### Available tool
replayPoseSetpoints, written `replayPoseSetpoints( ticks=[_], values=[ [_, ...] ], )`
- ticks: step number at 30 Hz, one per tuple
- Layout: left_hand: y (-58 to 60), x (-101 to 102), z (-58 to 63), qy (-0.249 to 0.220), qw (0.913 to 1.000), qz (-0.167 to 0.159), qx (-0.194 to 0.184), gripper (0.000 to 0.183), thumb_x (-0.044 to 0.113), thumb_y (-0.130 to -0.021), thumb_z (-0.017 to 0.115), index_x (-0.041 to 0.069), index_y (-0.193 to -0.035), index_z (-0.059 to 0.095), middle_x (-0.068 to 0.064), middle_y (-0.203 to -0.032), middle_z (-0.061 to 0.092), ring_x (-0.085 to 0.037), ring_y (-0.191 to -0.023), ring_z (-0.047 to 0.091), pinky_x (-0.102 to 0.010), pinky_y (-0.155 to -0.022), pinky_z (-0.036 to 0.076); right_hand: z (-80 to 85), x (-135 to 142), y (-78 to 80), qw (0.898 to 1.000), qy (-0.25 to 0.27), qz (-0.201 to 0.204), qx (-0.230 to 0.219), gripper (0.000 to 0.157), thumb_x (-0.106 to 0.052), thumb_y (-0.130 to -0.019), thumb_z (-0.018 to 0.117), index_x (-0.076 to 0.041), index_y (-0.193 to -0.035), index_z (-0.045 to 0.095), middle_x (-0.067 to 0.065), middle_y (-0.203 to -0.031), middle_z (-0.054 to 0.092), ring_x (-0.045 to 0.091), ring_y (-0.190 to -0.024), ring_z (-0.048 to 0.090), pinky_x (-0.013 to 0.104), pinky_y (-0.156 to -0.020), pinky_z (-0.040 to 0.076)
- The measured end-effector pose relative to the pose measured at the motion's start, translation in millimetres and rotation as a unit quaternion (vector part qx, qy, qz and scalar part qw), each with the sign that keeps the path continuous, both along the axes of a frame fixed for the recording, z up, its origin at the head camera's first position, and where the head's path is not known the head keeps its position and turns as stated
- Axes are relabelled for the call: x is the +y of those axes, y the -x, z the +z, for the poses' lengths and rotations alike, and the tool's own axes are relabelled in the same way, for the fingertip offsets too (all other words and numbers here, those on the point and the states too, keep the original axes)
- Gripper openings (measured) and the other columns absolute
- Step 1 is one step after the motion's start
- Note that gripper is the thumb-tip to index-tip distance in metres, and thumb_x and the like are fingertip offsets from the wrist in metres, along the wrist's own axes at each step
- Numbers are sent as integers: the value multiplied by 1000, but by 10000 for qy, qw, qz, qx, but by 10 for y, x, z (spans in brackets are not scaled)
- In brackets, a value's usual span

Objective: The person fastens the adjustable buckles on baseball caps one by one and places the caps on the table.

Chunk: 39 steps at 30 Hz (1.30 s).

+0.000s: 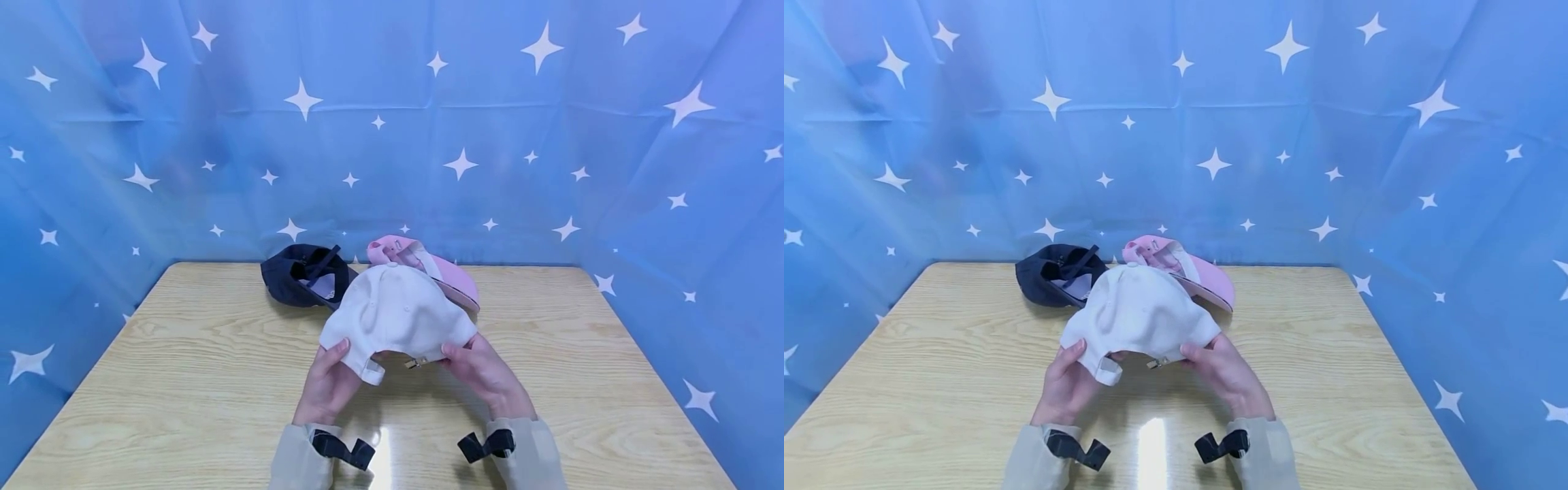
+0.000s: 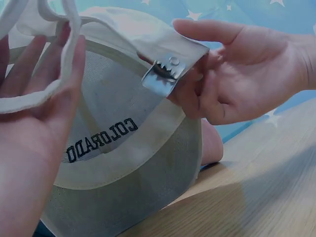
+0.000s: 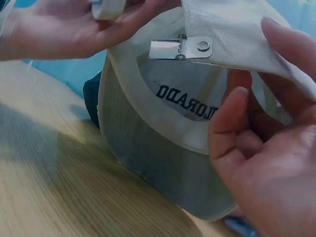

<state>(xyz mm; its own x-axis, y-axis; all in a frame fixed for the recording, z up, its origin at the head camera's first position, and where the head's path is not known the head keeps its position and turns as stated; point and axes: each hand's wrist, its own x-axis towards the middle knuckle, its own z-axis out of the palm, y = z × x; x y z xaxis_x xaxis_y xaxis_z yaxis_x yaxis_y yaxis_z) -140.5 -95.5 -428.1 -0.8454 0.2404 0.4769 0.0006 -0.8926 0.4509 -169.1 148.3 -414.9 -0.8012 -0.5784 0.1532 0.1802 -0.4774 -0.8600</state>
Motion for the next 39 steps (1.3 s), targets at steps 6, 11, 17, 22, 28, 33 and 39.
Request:
replayPoseSetpoints(
  ticks=[6, 11, 17, 22, 28, 33, 39],
  values=[
    [-14, 15, -2, -31, 9999, -104, 122, 35, 6, -91, 44, 10, -125, 40, -8, -116, 50, -24, -101, 51, -46, -89, 38, -26, -10, -34, 9990, -418, 104, 117, 36, 8, -84, 50, -11, -113, 40, 5, -101, 47, 15, -86, 49, 26, -71, 44],
    [33, -47, 30, 69, 9997, -101, 228, 38, 9, -91, 44, 10, -128, 37, -9, -118, 48, -25, -102, 50, -45, -89, 39, -26, -131, 32, 9974, -595, 263, 319, 32, 11, -83, 51, -6, -109, 45, 8, -97, 51, 17, -81, 54, 29, -71, 48],
    [50, -97, 63, -31, 9984, -408, 378, 39, 16, -90, 49, 9, -127, 38, -11, -116, 50, -31, -98, 54, -44, -91, 38, 21, -210, 41, 9994, -332, 116, 75, 22, 9, -85, 50, -4, -103, 50, 8, -91, 55, 16, -75, 58, 25, -68, 49],
    [15, -71, 84, 123, 9982, -473, 341, 41, 22, -87, 57, 11, -123, 42, -8, -114, 52, -26, -101, 54, -40, -93, 37, 57, -170, 15, 9998, -182, 27, 61, 22, 9, -88, 45, -6, -103, 47, 7, -86, 56, 14, -72, 57, 22, -64, 48],
    [-14, -108, 47, 1342, 9905, 256, 120, 38, 24, -85, 61, 15, -118, 46, 2, -108, 54, -12, -97, 52, -27, -88, 39, 85, -174, 22, 9993, 303, 180, 106, 23, 10, -91, 37, -6, -103, 47, 7, -84, 58, 12, -70, 58, 22, -65, 50],
    [-33, -128, 88, 3036, 9470, 986, -371, 49, 31, -83, 62, 14, -123, 39, 0, -111, 48, -12, -100, 47, -27, -91, 35, 94, -185, 4, 9981, 596, 158, -57, 18, 6, -92, 39, -6, -102, 48, 7, -84, 58, 11, -71, 58, 21, -64, 49],
    [-34, -98, 206, 4732, 8596, 1503, -1208, 52, 34, -82, 62, 17, -127, 40, -5, -119, 48, -18, -108, 44, -34, -97, 28, 97, -217, -29, 9906, 1230, 85, -590, 13, 0, -92, 43, -6, -103, 47, 8, -89, 60, 10, -74, 58, 15, -65, 48]
  ],
)
